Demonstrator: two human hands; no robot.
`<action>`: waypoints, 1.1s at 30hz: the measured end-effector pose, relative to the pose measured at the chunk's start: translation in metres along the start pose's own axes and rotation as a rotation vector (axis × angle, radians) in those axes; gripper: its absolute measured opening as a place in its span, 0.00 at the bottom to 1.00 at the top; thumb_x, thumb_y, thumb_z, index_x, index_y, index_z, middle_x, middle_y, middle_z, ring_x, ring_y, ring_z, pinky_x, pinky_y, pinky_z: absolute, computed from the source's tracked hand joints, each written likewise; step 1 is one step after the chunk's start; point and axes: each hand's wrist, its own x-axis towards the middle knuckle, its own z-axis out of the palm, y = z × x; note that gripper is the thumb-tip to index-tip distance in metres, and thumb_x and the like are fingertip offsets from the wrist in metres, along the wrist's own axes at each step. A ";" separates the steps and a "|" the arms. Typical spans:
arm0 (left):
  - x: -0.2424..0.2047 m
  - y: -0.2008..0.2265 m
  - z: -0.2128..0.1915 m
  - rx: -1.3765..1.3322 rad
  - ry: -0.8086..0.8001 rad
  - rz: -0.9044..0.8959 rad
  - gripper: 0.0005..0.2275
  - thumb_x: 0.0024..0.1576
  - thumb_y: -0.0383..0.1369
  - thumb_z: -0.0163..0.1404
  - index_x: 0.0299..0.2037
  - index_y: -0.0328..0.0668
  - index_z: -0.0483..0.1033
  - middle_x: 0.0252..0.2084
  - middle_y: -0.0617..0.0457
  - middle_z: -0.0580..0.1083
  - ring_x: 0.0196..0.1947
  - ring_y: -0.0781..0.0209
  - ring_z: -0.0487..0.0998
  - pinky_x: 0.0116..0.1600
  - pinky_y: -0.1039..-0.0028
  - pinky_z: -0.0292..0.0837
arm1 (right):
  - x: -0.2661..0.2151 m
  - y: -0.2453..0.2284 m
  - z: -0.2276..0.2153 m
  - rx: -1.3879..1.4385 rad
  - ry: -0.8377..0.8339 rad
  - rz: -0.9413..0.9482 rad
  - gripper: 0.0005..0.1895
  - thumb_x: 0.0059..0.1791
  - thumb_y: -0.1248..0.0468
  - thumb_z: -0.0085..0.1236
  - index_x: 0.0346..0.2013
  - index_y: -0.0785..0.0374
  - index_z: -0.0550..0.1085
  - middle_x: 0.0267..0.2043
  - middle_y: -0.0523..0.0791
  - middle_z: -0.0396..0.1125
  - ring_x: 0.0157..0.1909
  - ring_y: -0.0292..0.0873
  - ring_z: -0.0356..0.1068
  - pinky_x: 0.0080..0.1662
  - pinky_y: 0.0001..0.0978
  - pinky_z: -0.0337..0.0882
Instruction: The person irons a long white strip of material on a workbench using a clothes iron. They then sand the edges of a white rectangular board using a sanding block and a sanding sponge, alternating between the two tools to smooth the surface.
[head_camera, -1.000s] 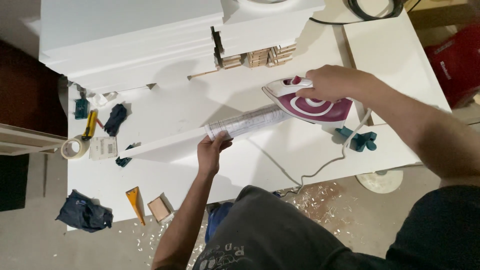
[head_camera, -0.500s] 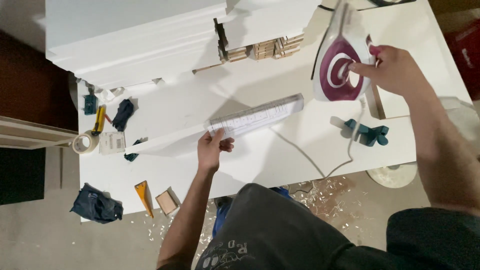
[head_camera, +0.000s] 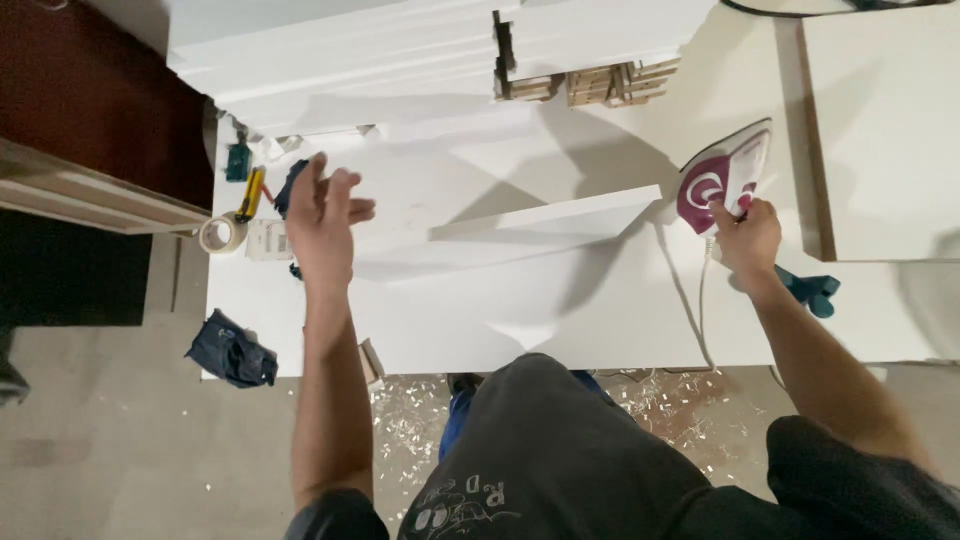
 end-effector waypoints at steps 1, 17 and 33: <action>-0.011 -0.021 -0.013 0.007 0.016 -0.006 0.28 0.65 0.42 0.46 0.69 0.27 0.59 0.46 0.48 0.79 0.32 0.63 0.82 0.40 0.75 0.85 | 0.009 0.023 0.017 0.003 -0.014 -0.011 0.26 0.57 0.46 0.65 0.36 0.69 0.70 0.37 0.53 0.68 0.35 0.54 0.69 0.36 0.51 0.67; -0.160 -0.349 -0.107 0.830 -0.135 -0.660 0.25 0.55 0.42 0.58 0.59 0.37 0.69 0.50 0.44 0.75 0.46 0.47 0.78 0.48 0.57 0.78 | -0.017 0.063 0.082 0.235 0.267 -0.125 0.21 0.58 0.63 0.70 0.35 0.63 0.63 0.37 0.50 0.64 0.34 0.47 0.67 0.32 0.45 0.66; -0.047 -0.352 -0.095 0.766 -0.164 -0.276 0.32 0.52 0.42 0.63 0.66 0.37 0.68 0.51 0.35 0.67 0.50 0.30 0.72 0.53 0.42 0.72 | -0.213 -0.049 0.092 0.435 -0.435 0.282 0.18 0.52 0.59 0.63 0.51 0.68 0.74 0.43 0.58 0.73 0.37 0.55 0.78 0.41 0.44 0.78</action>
